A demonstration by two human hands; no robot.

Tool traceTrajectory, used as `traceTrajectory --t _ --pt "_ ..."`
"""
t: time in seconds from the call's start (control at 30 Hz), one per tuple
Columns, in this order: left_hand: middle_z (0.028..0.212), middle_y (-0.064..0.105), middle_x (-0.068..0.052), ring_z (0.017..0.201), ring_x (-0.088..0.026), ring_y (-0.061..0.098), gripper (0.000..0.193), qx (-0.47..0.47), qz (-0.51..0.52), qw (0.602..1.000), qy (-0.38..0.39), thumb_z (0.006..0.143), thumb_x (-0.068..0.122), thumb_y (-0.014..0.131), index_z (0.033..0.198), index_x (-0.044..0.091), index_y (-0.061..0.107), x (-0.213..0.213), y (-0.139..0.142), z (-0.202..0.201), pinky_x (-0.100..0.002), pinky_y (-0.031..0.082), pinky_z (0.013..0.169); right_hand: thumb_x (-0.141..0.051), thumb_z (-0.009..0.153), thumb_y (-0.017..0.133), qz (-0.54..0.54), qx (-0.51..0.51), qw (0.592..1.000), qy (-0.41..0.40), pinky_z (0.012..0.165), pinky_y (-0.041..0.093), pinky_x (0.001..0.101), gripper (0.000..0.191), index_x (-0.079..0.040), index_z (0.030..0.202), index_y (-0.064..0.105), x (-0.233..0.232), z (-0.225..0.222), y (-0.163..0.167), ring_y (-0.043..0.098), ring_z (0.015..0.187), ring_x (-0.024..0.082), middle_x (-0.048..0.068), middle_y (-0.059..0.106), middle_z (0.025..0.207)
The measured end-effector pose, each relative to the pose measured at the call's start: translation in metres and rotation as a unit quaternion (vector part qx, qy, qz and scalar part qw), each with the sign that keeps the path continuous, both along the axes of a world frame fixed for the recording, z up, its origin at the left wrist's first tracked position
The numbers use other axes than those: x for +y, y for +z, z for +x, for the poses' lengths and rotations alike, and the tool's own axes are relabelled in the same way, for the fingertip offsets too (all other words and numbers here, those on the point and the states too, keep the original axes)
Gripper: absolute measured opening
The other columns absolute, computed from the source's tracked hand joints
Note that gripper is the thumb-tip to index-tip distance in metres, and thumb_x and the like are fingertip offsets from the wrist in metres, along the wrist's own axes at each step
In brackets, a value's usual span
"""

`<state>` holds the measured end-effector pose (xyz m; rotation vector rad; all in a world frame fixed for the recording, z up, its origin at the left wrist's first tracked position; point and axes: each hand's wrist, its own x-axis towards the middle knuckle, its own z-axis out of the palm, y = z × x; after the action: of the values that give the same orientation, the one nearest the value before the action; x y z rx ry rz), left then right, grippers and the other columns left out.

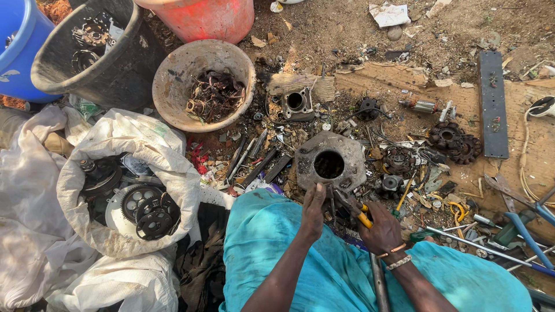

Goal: The person sits on the ground and hammers a metal component against a heavy hexagonal metal block, using a hammer to strike the part and pliers to grip and reposition it, working the piece over the block while surrounded by scattered scrap metal parts and tools.

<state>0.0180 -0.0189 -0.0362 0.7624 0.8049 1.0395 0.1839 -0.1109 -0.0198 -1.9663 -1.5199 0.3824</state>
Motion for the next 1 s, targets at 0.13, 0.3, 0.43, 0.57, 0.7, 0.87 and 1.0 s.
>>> traceTrajectory --t 0.13,0.3,0.43,0.57,0.7,0.87,1.0 --pt "0.080 0.050 0.005 0.070 -0.005 0.043 0.036 0.015 -0.015 0.998 0.063 0.113 0.035 0.066 0.093 0.008 0.056 0.005 0.007 0.020 -0.025 0.038 0.059 -0.021 0.078 0.076 -0.002 0.010 1.000 -0.001 0.075 0.055 0.0490 0.040 -0.003 0.113 0.065 0.001 0.000 0.001 0.068 0.089 0.040 0.017 0.069 0.102" --pt "0.066 0.054 0.002 0.053 -0.007 0.048 0.015 -0.010 -0.066 0.997 0.048 0.098 0.024 0.058 0.089 0.013 0.063 0.008 0.037 0.026 -0.027 0.040 0.047 -0.020 0.076 0.076 -0.013 0.005 1.000 -0.002 0.074 0.054 0.0491 0.041 -0.004 0.112 0.065 0.003 0.001 0.005 0.068 0.087 0.040 0.016 0.068 0.099" --pt "0.055 0.045 0.002 0.040 -0.010 0.041 0.037 0.003 -0.112 0.992 0.063 0.105 0.033 0.058 0.076 0.010 0.053 0.011 0.049 0.032 -0.026 0.031 0.036 -0.021 0.074 0.077 -0.016 -0.005 1.000 -0.004 0.072 0.055 0.0489 0.042 -0.004 0.111 0.065 0.004 0.000 0.009 0.068 0.087 0.040 0.016 0.067 0.097" --pt "0.056 0.045 0.004 0.039 -0.008 0.037 0.028 0.034 -0.208 0.969 0.125 0.095 0.031 0.064 0.079 0.014 0.050 0.012 0.031 0.038 -0.027 0.027 0.034 -0.022 0.076 0.078 -0.064 -0.041 0.997 -0.007 0.073 0.055 0.0475 0.039 -0.007 0.109 0.066 0.003 0.002 0.012 0.068 0.087 0.037 0.013 0.067 0.098" --pt "0.058 0.051 0.002 0.040 -0.010 0.042 0.024 0.053 -0.266 0.958 0.091 0.091 0.037 0.059 0.085 0.014 0.057 0.013 0.009 0.031 -0.028 0.027 0.035 -0.020 0.068 0.079 -0.038 -0.063 0.997 0.012 0.069 0.057 0.0465 0.052 -0.007 0.116 0.066 0.000 0.007 0.010 0.070 0.083 0.036 0.013 0.069 0.103" --pt "0.061 0.054 0.002 0.043 -0.010 0.047 0.026 0.126 -0.296 0.946 0.028 0.095 0.043 0.053 0.088 0.018 0.059 0.002 0.017 0.005 -0.029 0.033 0.038 -0.015 0.058 0.077 0.084 -0.101 0.990 0.057 0.075 0.057 0.0470 0.057 -0.003 0.112 0.065 -0.007 0.009 0.003 0.069 0.091 0.038 0.017 0.068 0.105" --pt "0.053 0.041 0.002 0.036 -0.010 0.028 0.029 0.084 -0.267 0.959 -0.052 0.093 0.034 0.059 0.074 0.012 0.055 -0.008 0.038 -0.023 -0.029 0.020 0.034 -0.016 0.056 0.078 0.085 -0.094 0.986 0.104 0.074 0.057 0.0465 0.056 -0.003 0.109 0.067 -0.008 0.014 0.000 0.067 0.087 0.036 0.015 0.067 0.099"
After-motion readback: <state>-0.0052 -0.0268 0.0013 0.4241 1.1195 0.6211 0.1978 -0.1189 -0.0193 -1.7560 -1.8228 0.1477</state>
